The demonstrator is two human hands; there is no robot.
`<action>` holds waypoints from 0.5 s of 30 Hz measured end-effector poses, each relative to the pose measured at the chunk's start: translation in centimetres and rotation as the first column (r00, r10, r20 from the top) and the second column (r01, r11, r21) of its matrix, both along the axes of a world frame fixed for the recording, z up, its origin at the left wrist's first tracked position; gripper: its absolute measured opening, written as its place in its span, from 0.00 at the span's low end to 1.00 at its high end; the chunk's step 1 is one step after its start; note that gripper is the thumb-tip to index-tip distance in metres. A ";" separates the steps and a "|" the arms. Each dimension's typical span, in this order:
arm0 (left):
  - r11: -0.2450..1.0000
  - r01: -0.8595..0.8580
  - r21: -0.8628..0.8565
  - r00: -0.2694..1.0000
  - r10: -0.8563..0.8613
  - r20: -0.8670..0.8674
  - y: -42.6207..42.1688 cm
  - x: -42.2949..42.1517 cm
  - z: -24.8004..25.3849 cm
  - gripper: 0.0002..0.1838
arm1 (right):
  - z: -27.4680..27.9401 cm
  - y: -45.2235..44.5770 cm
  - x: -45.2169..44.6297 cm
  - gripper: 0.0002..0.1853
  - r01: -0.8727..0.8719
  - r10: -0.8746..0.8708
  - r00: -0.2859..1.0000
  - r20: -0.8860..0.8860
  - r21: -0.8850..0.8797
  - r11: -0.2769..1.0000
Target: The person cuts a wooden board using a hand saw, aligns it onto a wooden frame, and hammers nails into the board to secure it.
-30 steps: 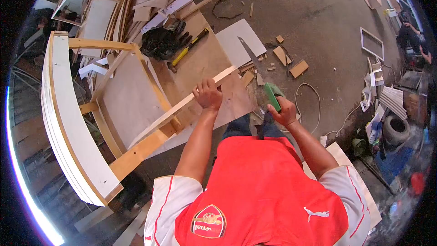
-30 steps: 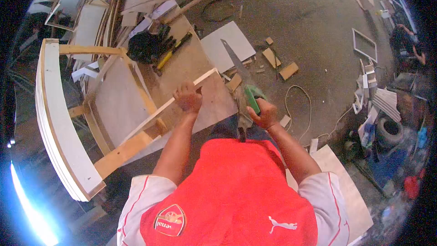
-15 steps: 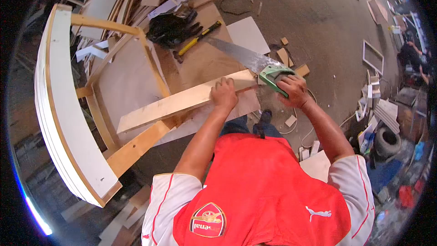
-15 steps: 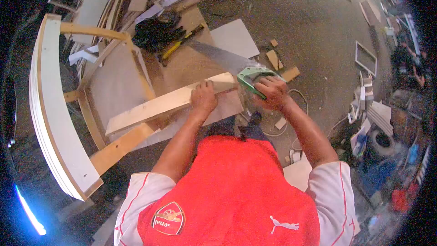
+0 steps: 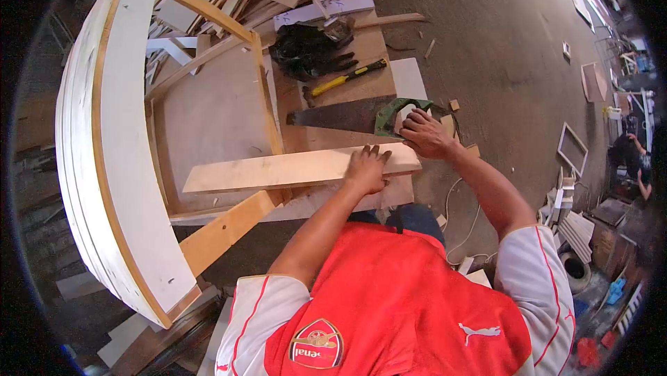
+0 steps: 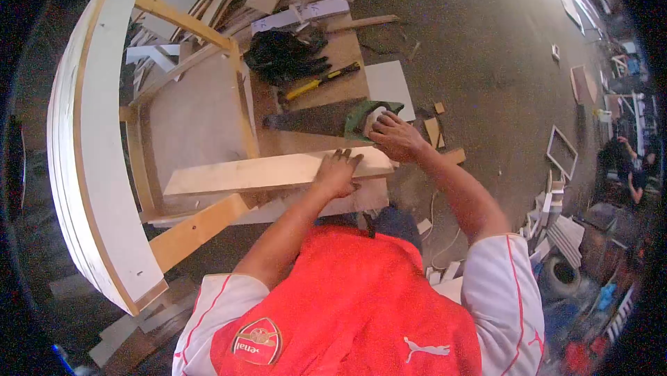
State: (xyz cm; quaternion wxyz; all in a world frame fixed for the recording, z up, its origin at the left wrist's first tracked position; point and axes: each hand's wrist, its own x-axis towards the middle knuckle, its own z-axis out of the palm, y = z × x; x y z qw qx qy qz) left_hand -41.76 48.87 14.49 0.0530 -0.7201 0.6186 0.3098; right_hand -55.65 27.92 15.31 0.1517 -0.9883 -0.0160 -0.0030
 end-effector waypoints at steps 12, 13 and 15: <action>0.993 -0.121 0.006 0.992 0.121 0.036 -0.8 -1.0 0.0 0.41 | -6.2 -2.3 5.6 0.21 0.350 -0.349 0.937 0.027 -0.040 0.936; 0.992 -0.130 -0.001 0.990 0.130 0.046 -0.3 -1.6 0.3 0.41 | -5.4 -2.8 5.5 0.20 0.436 -0.439 0.898 0.038 0.072 0.897; 0.988 -0.147 -0.041 0.985 0.150 0.090 -0.5 -2.0 0.0 0.42 | -6.3 -2.2 3.2 0.17 0.637 -0.615 0.769 -0.176 0.295 0.712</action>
